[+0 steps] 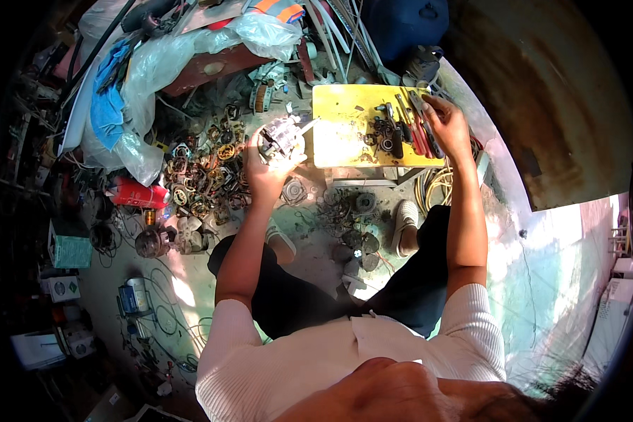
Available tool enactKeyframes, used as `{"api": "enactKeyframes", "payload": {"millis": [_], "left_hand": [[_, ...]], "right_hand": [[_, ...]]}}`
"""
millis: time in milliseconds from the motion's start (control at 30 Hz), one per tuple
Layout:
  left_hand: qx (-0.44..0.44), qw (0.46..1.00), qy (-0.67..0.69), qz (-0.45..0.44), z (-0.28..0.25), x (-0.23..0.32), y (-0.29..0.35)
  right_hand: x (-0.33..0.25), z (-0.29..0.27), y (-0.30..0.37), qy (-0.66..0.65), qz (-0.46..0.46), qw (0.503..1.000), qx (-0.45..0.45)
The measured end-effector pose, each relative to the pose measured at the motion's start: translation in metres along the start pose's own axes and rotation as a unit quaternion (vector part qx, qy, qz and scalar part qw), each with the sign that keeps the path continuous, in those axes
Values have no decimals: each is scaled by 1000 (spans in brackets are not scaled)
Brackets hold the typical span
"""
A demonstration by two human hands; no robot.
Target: The person uses pliers and a screwdriver to disassemble small electronic and mechanical components of an appliance, removing wires and screws.
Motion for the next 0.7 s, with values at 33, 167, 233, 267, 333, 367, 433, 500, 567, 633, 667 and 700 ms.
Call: {"api": "enactKeyframes", "payload": {"millis": [33,167,233,267,333,367,433,500,567,633,667,700], "left_hand": [[1,997,61,-53,2,-9,5],[35,945,262,-193,5,-40,15],[21,944,227,-238,3,-37,11],[21,924,272,-266,3,-42,12],[27,876,359,-322,2,-52,17],[5,851,394,-347,0,-55,18],[-34,794,462,-394,-2,-57,21],[-35,753,495,-432,-5,-50,20],[-40,697,538,-472,-9,-32,19],[-40,663,567,-486,-8,-27,20],[-66,663,575,-475,-9,-33,21],[-90,661,583,-464,-8,-34,20]], "right_hand": [[3,-7,-2,45,3,998,37],[14,-21,-15,53,48,994,87],[18,-28,-14,73,55,990,107],[20,-28,-13,94,64,989,98],[23,-26,-12,136,78,985,74],[26,-25,-13,157,77,982,67],[35,-19,-13,198,74,976,52],[44,-11,-12,224,71,972,20],[53,-1,-10,271,71,959,-39],[57,5,-3,347,128,918,-144],[66,4,2,363,114,912,-154],[72,4,5,380,100,904,-165]]}}
Point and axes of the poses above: each hand's wrist, its own y-axis away from the middle knuckle, its own z-axis out of the palm, x = y × z, the point moved 3 cm from there along -y, towards the middle knuckle, and after that the axes turned 1 degree about z, right-handed, at the moved point
